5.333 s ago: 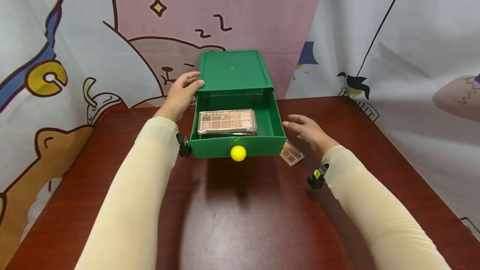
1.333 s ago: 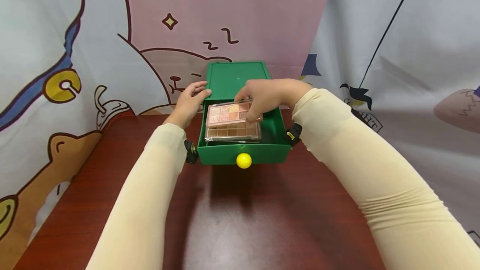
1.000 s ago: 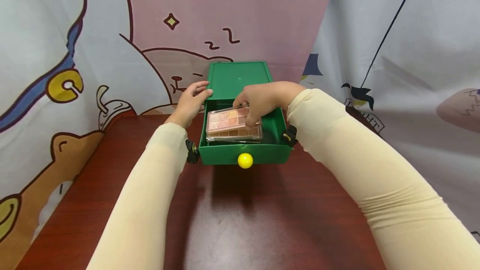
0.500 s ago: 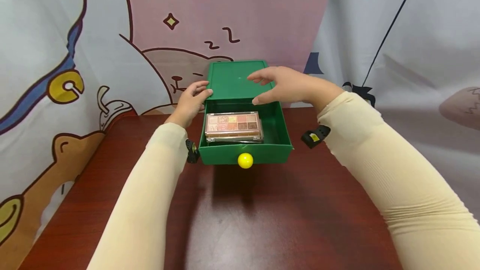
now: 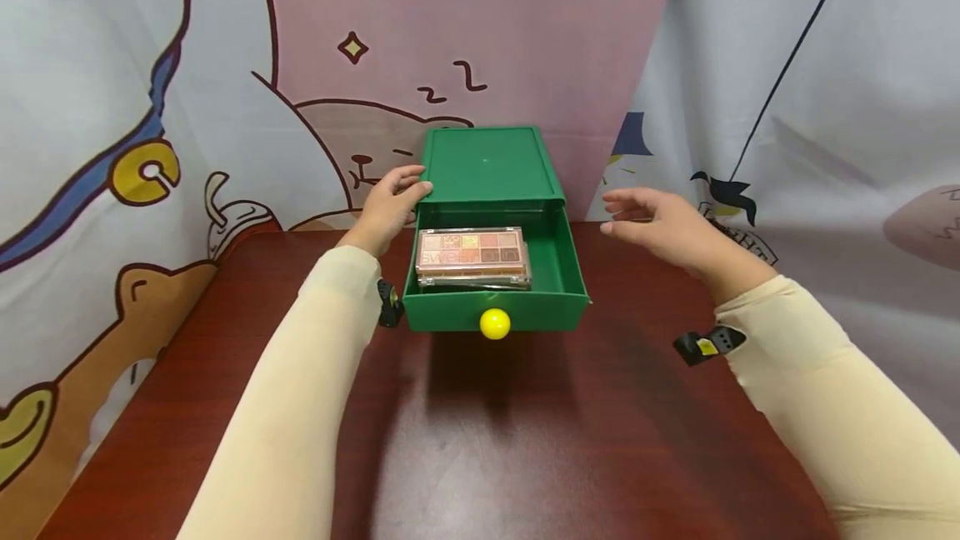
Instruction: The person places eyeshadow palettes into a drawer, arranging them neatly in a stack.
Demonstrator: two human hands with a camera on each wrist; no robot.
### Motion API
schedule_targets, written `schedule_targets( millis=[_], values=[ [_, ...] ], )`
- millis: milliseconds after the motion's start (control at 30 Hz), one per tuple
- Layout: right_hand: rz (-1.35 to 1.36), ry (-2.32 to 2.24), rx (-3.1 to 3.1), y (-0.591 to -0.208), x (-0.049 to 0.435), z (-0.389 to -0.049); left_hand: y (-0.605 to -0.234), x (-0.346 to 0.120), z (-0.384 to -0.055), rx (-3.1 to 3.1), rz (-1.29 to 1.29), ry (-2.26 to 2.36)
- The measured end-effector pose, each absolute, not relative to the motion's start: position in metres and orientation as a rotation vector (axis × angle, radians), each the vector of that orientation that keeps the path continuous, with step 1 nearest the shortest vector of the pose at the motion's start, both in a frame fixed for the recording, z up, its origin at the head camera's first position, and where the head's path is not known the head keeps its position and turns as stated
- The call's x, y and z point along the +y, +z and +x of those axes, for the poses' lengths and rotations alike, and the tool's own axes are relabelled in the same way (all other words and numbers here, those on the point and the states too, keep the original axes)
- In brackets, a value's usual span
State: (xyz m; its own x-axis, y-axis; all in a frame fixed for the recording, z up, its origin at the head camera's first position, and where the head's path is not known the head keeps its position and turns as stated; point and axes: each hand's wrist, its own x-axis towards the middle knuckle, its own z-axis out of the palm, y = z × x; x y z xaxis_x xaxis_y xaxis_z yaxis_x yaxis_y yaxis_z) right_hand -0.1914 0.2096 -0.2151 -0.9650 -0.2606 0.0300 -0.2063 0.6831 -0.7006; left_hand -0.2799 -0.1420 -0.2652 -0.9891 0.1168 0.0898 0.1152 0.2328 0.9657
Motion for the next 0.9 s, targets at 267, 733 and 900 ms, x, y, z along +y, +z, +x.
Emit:
schedule_targets(
  millis=[267,733,900],
  values=[
    [-0.361,-1.057,2.807,-0.269,0.221,-0.172,-0.268,-0.143,-0.282,2.472,0.243,1.944],
    [-0.371,-1.389,2.321,-0.327,0.182,-0.132,-0.266,-0.141,-0.283,2.455,0.242,1.949],
    [-0.373,-1.483,2.084,-0.33,0.163,-0.121,-0.267,-0.142,-0.283,2.458,0.239,1.946]
  ],
)
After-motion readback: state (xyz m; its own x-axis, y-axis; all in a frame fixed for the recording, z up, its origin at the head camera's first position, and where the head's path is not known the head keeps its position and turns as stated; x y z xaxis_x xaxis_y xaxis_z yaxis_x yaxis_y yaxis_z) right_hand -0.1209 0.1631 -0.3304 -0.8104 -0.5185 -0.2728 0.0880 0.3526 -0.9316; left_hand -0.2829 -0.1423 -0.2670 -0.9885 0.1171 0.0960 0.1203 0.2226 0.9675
